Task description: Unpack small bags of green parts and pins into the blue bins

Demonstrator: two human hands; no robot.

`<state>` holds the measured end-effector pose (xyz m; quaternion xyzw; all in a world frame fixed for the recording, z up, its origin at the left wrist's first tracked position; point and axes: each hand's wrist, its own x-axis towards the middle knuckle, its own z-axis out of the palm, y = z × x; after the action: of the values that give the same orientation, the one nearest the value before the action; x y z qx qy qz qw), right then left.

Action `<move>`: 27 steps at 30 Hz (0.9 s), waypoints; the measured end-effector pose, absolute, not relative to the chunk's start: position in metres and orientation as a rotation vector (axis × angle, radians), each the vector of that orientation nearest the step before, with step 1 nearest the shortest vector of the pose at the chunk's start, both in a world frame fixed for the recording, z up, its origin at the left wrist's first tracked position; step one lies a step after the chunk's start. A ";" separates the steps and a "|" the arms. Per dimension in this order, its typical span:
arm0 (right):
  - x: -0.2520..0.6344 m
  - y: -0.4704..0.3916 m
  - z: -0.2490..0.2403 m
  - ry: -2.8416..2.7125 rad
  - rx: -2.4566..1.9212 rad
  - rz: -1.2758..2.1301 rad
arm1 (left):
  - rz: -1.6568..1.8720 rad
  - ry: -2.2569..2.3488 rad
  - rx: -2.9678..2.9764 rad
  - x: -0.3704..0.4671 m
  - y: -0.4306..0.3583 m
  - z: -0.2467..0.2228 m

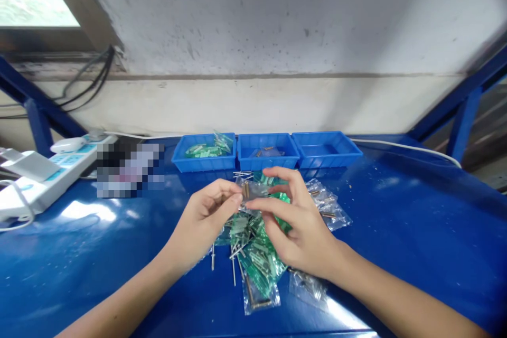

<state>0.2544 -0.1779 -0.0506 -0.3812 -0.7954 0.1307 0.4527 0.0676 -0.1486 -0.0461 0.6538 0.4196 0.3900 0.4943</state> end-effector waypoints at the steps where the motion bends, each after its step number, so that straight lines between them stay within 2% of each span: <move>1: 0.254 -0.178 -0.050 -1.953 -0.945 0.397 | 0.987 1.062 1.669 0.068 -0.149 -0.046; 5: 0.249 -0.176 -0.050 -1.796 -0.965 0.607 | 1.113 1.076 2.131 0.067 -0.149 -0.047; 8: 0.249 -0.175 -0.048 -1.784 -1.062 0.537 | 1.036 1.117 2.293 0.065 -0.146 -0.046; 10: 0.257 -0.173 -0.042 -1.756 -1.104 0.316 | 1.017 1.271 2.293 0.062 -0.142 -0.044; 13: 0.278 -0.159 -0.030 -1.563 -1.015 -0.213 | 1.032 1.496 2.257 0.052 -0.130 -0.041; 16: 0.298 -0.134 -0.025 -1.515 -0.945 -0.652 | 0.874 1.578 2.370 0.040 -0.120 -0.047; 21: 0.299 -0.118 -0.045 -1.922 -1.363 -0.550 | 0.507 1.482 2.538 0.039 -0.118 -0.070; 27: 0.278 -0.146 -0.054 -2.003 -1.252 -0.248 | 0.597 1.408 2.365 0.049 -0.121 -0.071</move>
<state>0.2781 -0.1462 -0.0540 -0.4888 -0.7822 -0.0969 0.3740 0.0485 -0.1210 -0.0710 0.8286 0.4934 0.2090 0.1619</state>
